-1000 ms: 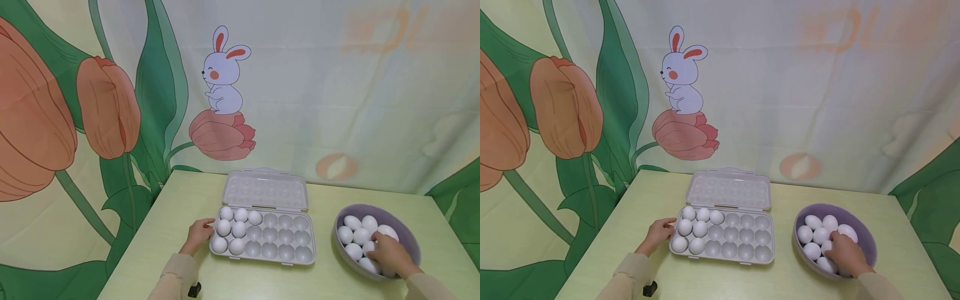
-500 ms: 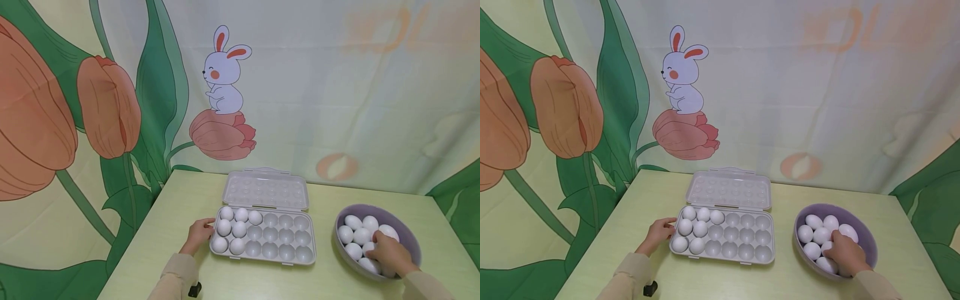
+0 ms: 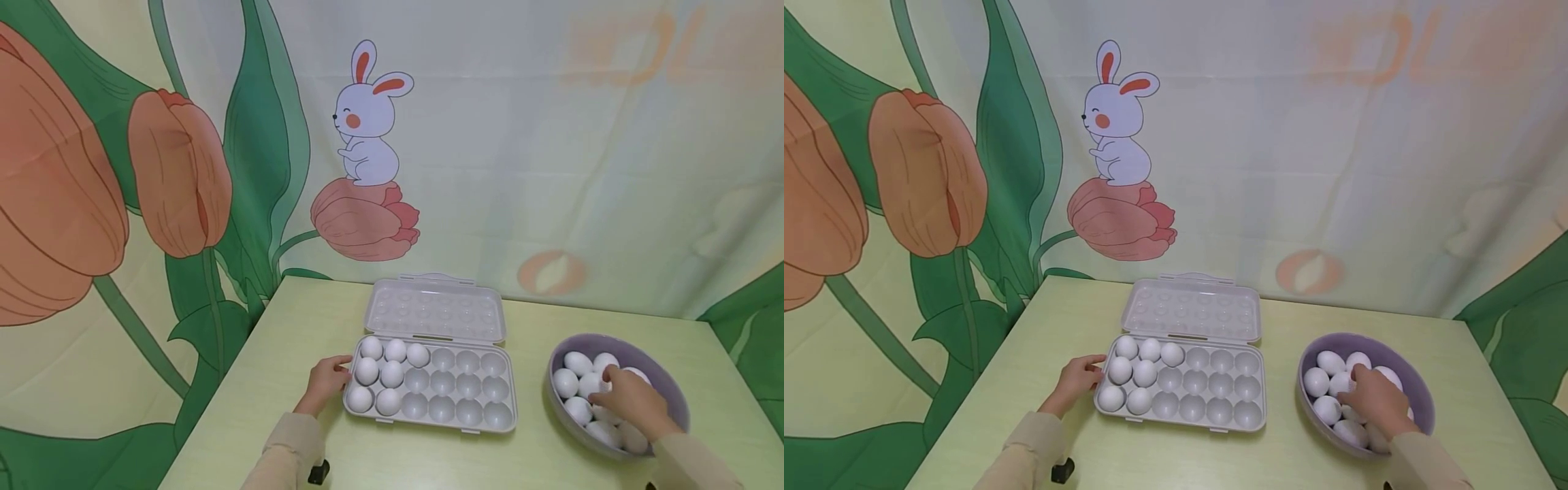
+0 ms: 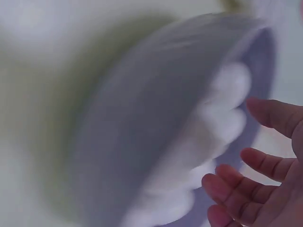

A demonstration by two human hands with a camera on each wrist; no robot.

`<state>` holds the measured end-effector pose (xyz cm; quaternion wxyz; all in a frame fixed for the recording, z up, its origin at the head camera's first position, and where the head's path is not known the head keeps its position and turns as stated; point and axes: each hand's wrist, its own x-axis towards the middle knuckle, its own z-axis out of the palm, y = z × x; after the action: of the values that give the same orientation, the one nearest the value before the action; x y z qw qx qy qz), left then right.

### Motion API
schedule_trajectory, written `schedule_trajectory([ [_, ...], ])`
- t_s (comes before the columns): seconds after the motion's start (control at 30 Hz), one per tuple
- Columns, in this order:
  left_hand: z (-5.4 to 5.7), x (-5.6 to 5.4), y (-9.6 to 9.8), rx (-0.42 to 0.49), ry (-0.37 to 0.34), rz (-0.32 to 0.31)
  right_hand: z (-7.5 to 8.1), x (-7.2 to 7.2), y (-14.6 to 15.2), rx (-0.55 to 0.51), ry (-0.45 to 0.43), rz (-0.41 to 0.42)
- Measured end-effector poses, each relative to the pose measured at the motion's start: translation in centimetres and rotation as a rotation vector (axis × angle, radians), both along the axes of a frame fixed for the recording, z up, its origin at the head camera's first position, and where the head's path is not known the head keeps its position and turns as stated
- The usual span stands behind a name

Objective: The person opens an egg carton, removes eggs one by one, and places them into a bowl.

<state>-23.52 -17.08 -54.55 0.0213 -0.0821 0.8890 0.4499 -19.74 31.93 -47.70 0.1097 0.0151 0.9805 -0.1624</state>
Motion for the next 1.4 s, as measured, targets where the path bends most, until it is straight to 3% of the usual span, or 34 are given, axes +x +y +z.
schedule_trajectory([
  [0.13,0.0,0.0,0.0,0.004,0.001,0.006,1.5,-1.3,-3.4,-0.097,0.120,0.095],
  [0.27,0.0,0.0,-0.1,-0.003,-0.003,0.009,1.8,-3.1,-8.0,-0.253,0.224,0.218],
  [0.47,0.0,0.0,-0.2,-0.003,-0.008,0.017,0.4,-5.7,-15.1,-0.430,0.203,0.312],
  [0.8,0.1,0.1,-0.2,0.016,0.003,0.006,-2.5,-7.9,-22.8,-0.411,0.132,0.316],
  [1.17,-0.1,0.1,-0.2,0.013,-0.012,0.012,-7.5,-8.7,-25.3,-0.317,0.160,0.257],
  [1.4,-0.3,-0.1,-0.1,0.014,-0.015,0.020,-8.9,-8.6,-26.6,-0.260,0.201,0.171],
])
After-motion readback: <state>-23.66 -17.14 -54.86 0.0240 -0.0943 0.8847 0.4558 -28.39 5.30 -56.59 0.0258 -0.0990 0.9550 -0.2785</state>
